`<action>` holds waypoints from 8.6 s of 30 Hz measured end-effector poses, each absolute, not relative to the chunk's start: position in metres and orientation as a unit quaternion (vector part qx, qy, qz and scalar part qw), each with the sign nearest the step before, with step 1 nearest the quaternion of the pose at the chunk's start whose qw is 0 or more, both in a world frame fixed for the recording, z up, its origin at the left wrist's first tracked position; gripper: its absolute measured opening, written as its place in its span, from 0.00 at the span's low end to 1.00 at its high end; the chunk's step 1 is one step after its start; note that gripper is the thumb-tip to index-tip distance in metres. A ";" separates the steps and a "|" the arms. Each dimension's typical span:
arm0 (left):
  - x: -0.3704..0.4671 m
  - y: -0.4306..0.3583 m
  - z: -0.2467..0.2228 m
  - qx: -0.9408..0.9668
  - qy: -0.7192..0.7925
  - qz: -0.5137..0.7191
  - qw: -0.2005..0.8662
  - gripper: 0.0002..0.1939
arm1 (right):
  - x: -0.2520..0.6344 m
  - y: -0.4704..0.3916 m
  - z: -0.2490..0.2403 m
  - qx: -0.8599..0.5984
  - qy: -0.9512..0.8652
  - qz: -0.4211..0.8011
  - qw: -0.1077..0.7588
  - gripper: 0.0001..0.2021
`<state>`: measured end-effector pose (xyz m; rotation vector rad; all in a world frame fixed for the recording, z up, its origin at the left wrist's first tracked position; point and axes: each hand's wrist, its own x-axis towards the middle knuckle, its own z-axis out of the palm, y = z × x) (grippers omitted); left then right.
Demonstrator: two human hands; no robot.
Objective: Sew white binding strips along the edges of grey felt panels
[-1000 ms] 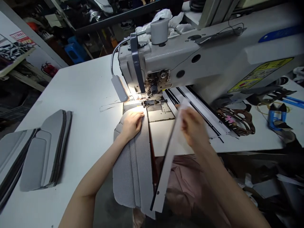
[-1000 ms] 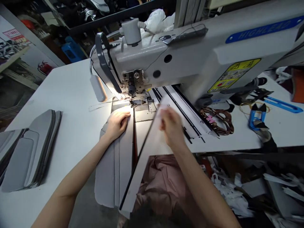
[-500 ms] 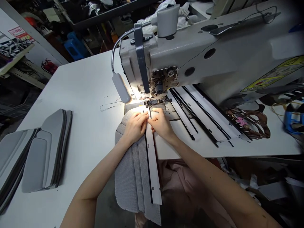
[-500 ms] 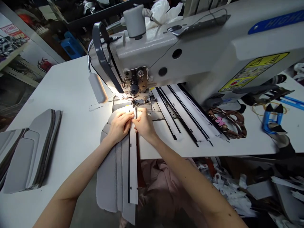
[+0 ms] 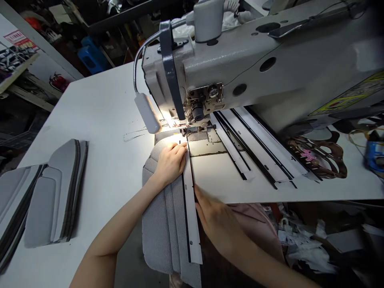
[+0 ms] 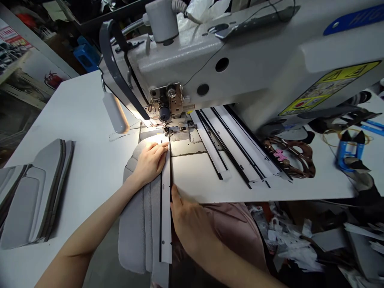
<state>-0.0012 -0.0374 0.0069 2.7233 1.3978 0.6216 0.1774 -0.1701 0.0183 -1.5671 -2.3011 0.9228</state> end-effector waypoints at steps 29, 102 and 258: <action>0.004 -0.067 0.010 0.865 0.432 0.256 -0.016 0.11 | 0.176 -0.178 0.008 -0.495 -0.710 0.465 0.188 0.34; -0.008 -0.044 0.005 0.868 0.431 0.245 0.010 0.18 | 0.162 -0.099 0.013 -0.543 -0.658 0.474 0.219 0.27; -0.034 0.035 0.001 0.876 0.433 0.210 0.000 0.15 | 0.184 -0.015 0.003 -0.430 -0.892 0.036 0.135 0.15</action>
